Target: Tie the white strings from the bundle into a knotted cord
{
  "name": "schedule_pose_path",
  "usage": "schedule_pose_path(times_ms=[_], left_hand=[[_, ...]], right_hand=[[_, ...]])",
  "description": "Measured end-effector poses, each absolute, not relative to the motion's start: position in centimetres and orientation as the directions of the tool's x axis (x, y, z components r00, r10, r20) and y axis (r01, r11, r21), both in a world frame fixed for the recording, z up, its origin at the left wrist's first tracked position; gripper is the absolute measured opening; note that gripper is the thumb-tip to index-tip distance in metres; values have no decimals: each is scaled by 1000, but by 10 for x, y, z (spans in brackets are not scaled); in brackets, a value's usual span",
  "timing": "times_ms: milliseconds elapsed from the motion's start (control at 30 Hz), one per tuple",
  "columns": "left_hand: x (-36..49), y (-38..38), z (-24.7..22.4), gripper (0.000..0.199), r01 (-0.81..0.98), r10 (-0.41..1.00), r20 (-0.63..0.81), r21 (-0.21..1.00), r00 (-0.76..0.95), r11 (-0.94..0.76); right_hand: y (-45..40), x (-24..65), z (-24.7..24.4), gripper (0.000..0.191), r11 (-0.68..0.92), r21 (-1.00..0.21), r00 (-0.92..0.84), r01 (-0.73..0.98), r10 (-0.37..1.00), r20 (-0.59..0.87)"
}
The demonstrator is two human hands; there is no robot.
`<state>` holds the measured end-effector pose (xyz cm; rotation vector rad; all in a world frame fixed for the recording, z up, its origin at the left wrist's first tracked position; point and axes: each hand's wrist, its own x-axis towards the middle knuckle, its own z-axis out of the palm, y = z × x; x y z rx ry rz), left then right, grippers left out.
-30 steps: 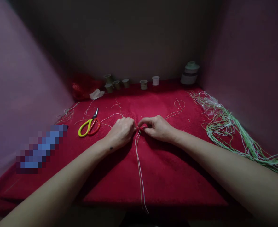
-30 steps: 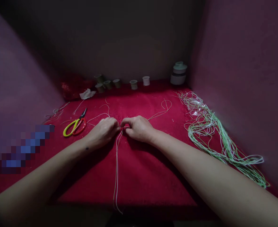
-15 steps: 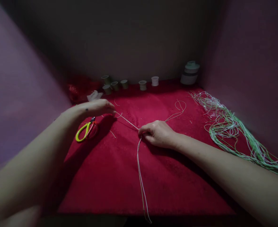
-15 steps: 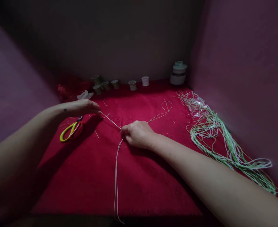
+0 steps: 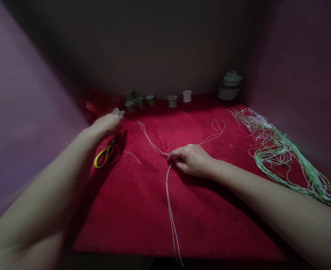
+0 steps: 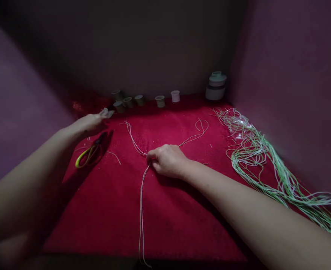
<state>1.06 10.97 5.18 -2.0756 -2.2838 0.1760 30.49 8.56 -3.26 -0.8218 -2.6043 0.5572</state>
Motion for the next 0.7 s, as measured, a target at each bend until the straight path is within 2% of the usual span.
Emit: schedule_pose_path(times_ms=[133,300,533,600,700], left_hand=[[15,62,47,28,957,959,-185,-235,-215,169],[13,21,22,43,914,924,-178,-293,-339,279],[11,12,17,41,880,885,-26,-126,-464,458],[18,16,17,42,891,894,19,-87,-447,447],[36,30,10,38,952,952,47,-16,-304,305]], right_hand=[[86,305,-32,25,743,-490,-764,455,609,213],[85,308,-31,27,708,-569,-757,419,618,211],[84,315,-26,18,675,-613,-737,409,641,214],[85,315,-23,18,658,-613,-726,438,661,191],[86,313,-17,22,633,-599,-702,491,694,159]])
